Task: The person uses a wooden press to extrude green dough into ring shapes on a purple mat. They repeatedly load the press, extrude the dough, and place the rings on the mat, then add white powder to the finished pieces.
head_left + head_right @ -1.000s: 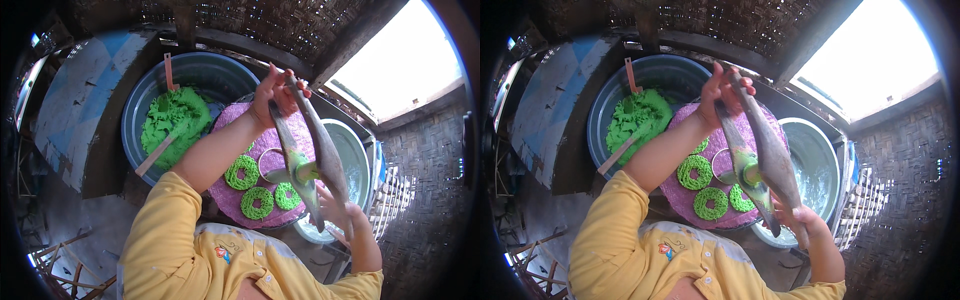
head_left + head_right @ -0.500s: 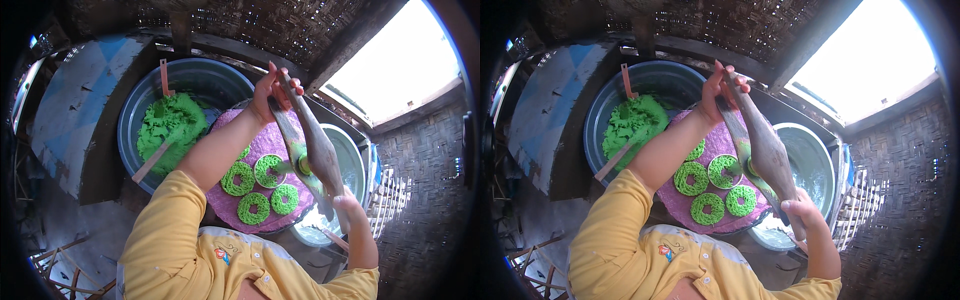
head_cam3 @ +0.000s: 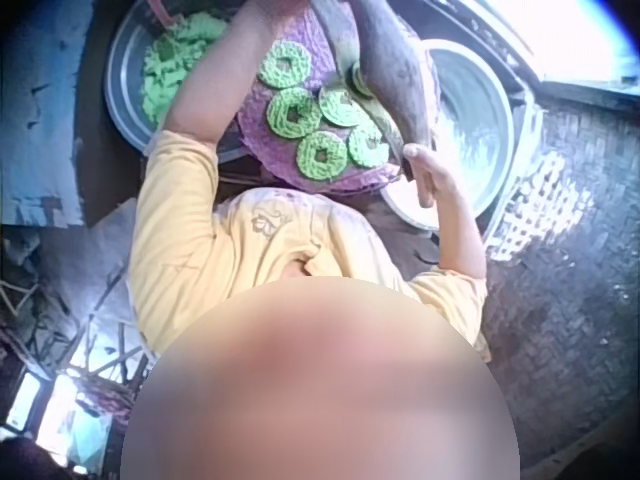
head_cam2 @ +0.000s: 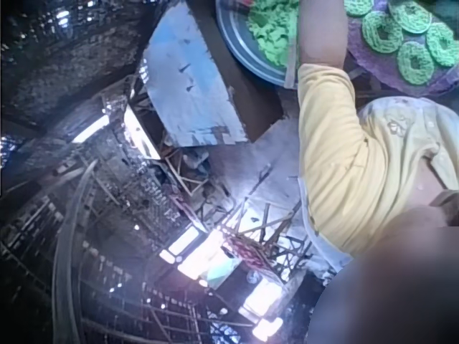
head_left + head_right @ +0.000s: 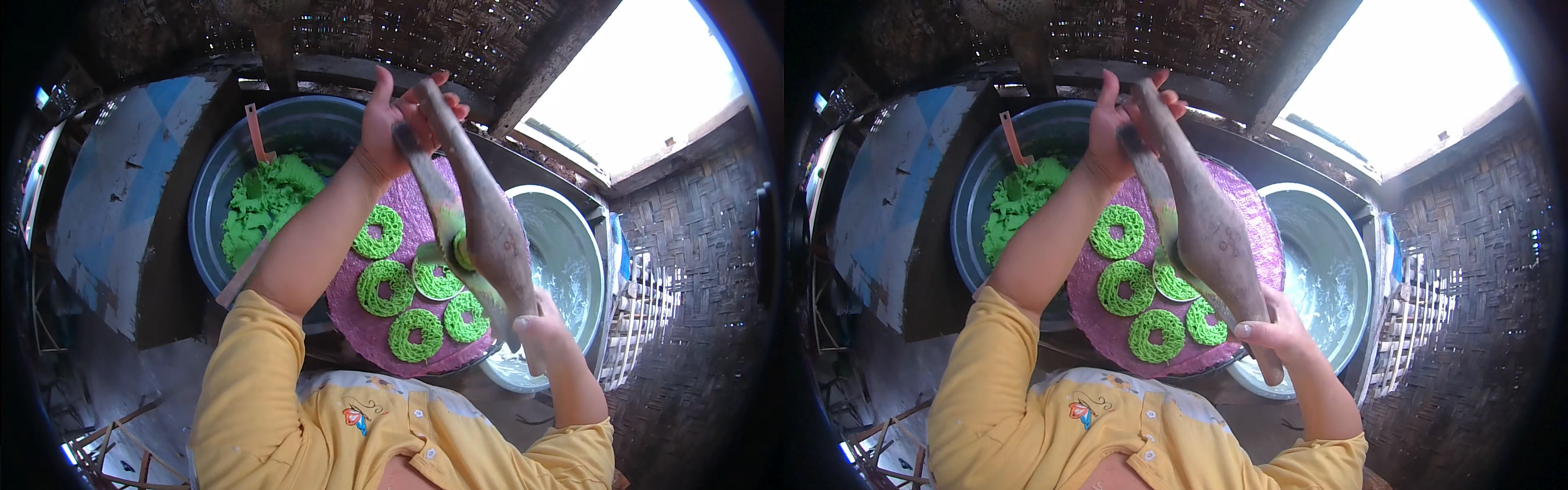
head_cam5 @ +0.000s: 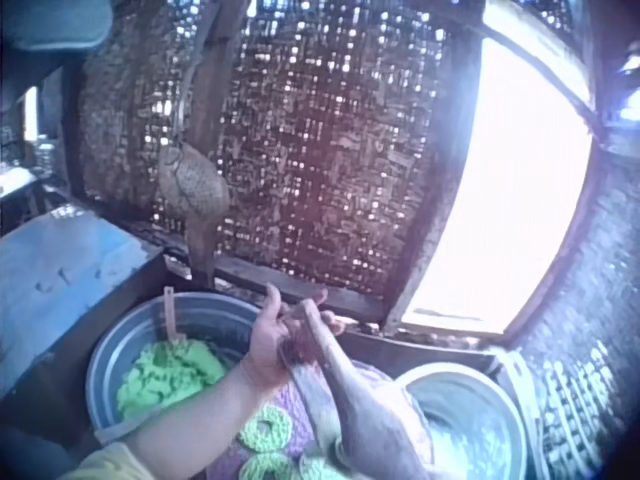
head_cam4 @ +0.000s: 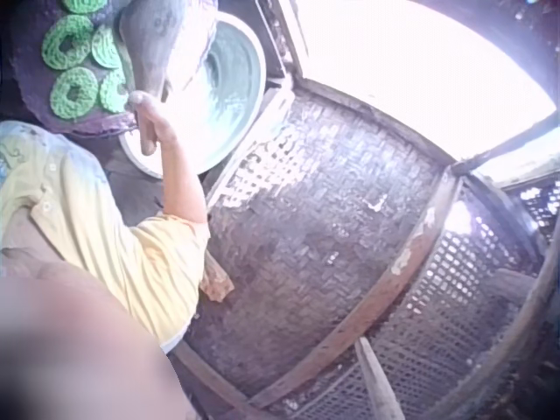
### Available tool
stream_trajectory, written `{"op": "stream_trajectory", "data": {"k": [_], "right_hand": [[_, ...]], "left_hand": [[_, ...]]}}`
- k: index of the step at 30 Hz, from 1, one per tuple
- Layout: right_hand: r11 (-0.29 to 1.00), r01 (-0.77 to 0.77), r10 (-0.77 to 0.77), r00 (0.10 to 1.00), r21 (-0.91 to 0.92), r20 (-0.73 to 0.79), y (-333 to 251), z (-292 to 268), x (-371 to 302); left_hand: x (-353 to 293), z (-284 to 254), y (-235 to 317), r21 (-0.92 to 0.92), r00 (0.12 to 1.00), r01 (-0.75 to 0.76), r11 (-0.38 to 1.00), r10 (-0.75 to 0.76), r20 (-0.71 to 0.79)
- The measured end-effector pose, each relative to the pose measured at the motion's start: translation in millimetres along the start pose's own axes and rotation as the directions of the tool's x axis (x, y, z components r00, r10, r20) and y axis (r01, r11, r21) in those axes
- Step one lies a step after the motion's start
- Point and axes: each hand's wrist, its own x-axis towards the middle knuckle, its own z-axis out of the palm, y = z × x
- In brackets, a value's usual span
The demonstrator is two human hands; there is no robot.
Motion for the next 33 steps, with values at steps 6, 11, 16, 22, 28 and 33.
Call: {"op": "stream_trajectory", "data": {"k": [6, 11, 16, 22, 28, 33], "right_hand": [[0.984, 0.172, -0.17, 0.984, 0.038, -0.054, -19.5, 4.8, 11.6], [0.892, 0.441, -0.451, 0.849, 0.103, 0.276, -2.3, 13.4, 45.4], [0.679, 0.164, -0.336, 0.936, -0.716, -0.104, 12.0, 0.5, 66.8], [0.433, -0.049, -0.38, 0.896, -0.9, -0.231, 34.9, -2.2, 80.1], [0.39, 0.002, -0.424, 0.888, -0.921, -0.178, 43.6, -1.4, 88.3], [0.276, 0.074, -0.524, 0.847, -0.958, -0.086, 33.7, 2.2, 85.0]], "left_hand": [[-26.4, 26.0, -24.9, 0.836, 0.977, 0.112, 0.537, -0.212, 0.005], [-54.3, 18.4, -54.2, 0.914, 0.961, 0.172, -0.367, 0.268, -0.073], [-92.6, 5.8, -5.9, 0.84, 0.965, -0.007, -0.543, 0.217, 0.148], [-149.1, 30.9, 45.7, 0.886, 0.955, 0.244, -0.394, 0.255, -0.15], [-131.2, 34.3, 89.2, 0.889, 0.922, 0.273, -0.368, 0.363, -0.133], [-103.9, 32.7, 110.0, 0.894, 0.913, 0.265, -0.361, 0.393, -0.112]]}}
